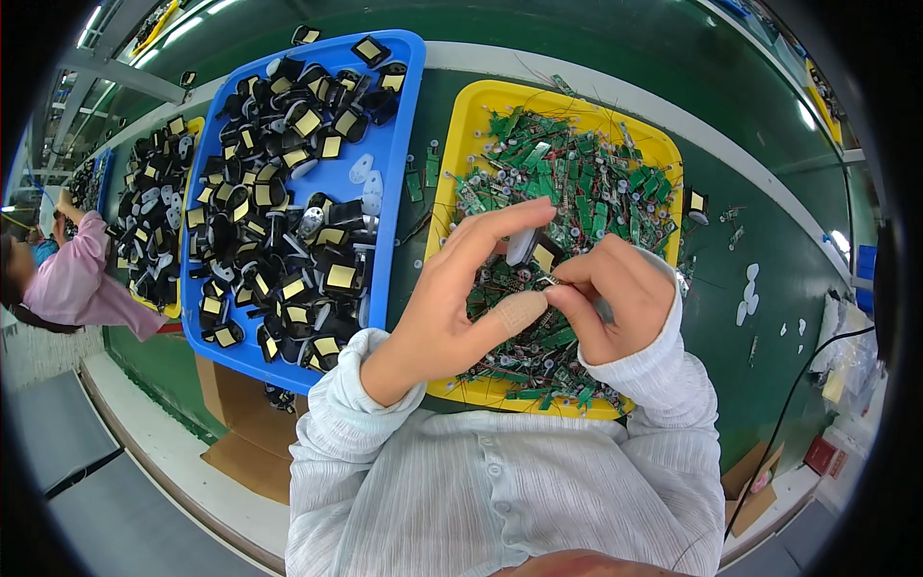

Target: The person repeatedly picks up small black plastic housings from a blue tray and green circuit boards from a yellow tray. They insert the circuit boards into the plastic housings by hand, then place the assembled units back into the blue tray. The process is continuous and repetitive throughout the clip.

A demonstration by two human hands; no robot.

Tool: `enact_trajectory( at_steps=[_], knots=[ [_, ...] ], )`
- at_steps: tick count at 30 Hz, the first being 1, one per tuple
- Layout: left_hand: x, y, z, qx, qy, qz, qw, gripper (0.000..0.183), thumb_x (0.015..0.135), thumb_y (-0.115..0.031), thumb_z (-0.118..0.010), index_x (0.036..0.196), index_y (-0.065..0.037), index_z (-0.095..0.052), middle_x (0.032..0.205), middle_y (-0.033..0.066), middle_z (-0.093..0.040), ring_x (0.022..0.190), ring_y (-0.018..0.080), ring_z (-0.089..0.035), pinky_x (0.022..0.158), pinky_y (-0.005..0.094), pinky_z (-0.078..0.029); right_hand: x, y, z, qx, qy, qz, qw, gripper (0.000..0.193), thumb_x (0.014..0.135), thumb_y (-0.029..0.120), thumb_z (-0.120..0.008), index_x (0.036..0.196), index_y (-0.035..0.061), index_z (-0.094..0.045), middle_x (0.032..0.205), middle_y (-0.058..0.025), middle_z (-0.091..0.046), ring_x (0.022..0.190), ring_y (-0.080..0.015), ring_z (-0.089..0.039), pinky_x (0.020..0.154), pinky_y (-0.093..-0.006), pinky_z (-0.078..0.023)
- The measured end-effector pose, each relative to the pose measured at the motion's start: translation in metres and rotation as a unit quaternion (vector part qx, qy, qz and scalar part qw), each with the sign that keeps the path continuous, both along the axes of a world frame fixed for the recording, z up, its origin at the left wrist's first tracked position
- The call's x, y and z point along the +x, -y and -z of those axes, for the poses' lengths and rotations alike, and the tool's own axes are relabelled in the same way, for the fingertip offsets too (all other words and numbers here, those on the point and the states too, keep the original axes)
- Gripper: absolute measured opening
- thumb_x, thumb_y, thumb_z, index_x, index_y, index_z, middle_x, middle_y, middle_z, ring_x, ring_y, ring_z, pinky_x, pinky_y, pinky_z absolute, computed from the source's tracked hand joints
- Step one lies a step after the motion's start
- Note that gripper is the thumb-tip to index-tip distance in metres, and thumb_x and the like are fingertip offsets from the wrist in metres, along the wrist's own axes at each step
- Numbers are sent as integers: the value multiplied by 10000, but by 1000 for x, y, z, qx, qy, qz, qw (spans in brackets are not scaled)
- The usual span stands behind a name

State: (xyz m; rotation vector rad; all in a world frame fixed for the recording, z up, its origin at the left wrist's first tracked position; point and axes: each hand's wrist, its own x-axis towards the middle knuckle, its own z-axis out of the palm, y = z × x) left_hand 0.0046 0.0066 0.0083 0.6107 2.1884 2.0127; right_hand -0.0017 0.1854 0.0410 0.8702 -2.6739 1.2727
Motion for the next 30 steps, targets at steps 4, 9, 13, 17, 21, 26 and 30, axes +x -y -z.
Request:
enact_trajectory(
  at_steps=[4, 9, 13, 17, 21, 26, 30],
  knots=[
    [2, -2, 1, 32, 51, -11, 998, 489, 747, -51, -528, 1216, 10, -406, 1212, 146, -474, 1140, 236, -448, 965, 359, -328, 0, 1, 2, -13, 30, -3, 999, 124, 686, 21, -653, 762, 18, -555, 672, -98, -494, 539, -238, -520, 488, -315, -409],
    [-1, 0, 5, -43, -82, -63, 994, 415, 717, -45, -585, 1124, -11, -509, 1005, 134, -574, 833, 233, -548, 736, 311, -436, -2, -2, 0, -77, 118, 4, 990, 116, 694, 22, -655, 758, 13, -559, 662, -83, -497, 530, -185, -528, 484, -275, -411],
    [0, -4, -5, -41, -94, -87, 991, 389, 712, -44, -592, 1094, -3, -529, 950, 141, -586, 812, 246, -550, 718, 315, -439, -2, -1, -2, -53, 97, -2, 994, 125, 690, 26, -661, 764, 10, -562, 662, -81, -504, 525, -179, -527, 483, -270, -416],
    [1, -2, 1, -71, -125, -97, 985, 390, 706, -51, -600, 1087, -1, -532, 953, 139, -587, 804, 256, -550, 711, 327, -443, -3, 0, -1, -45, 87, -12, 995, 129, 687, 24, -661, 780, 11, -571, 677, -77, -515, 541, -170, -534, 490, -263, -421],
    [1, 3, -4, -92, -110, -77, 987, 419, 689, -37, -579, 1105, -25, -534, 1031, 103, -585, 875, 189, -553, 742, 289, -434, -5, 1, 2, -52, 115, -15, 992, 129, 689, 15, -656, 791, 13, -578, 690, -73, -522, 562, -159, -542, 500, -252, -427],
    [2, 6, -6, -48, -52, -58, 996, 458, 681, -47, -587, 1134, -26, -521, 1073, 97, -577, 877, 173, -551, 761, 291, -437, -3, 2, 7, -89, 134, -5, 987, 126, 690, 9, -653, 789, 13, -576, 689, -72, -515, 557, -154, -530, 504, -245, -426],
    [3, 3, -4, 8, -25, -54, 998, 476, 693, -55, -592, 1161, -27, -506, 1078, 85, -578, 859, 165, -557, 776, 294, -439, -2, 1, 7, -58, 106, -10, 993, 110, 700, 10, -644, 780, 8, -568, 687, -79, -507, 552, -161, -516, 498, -247, -419]
  ],
)
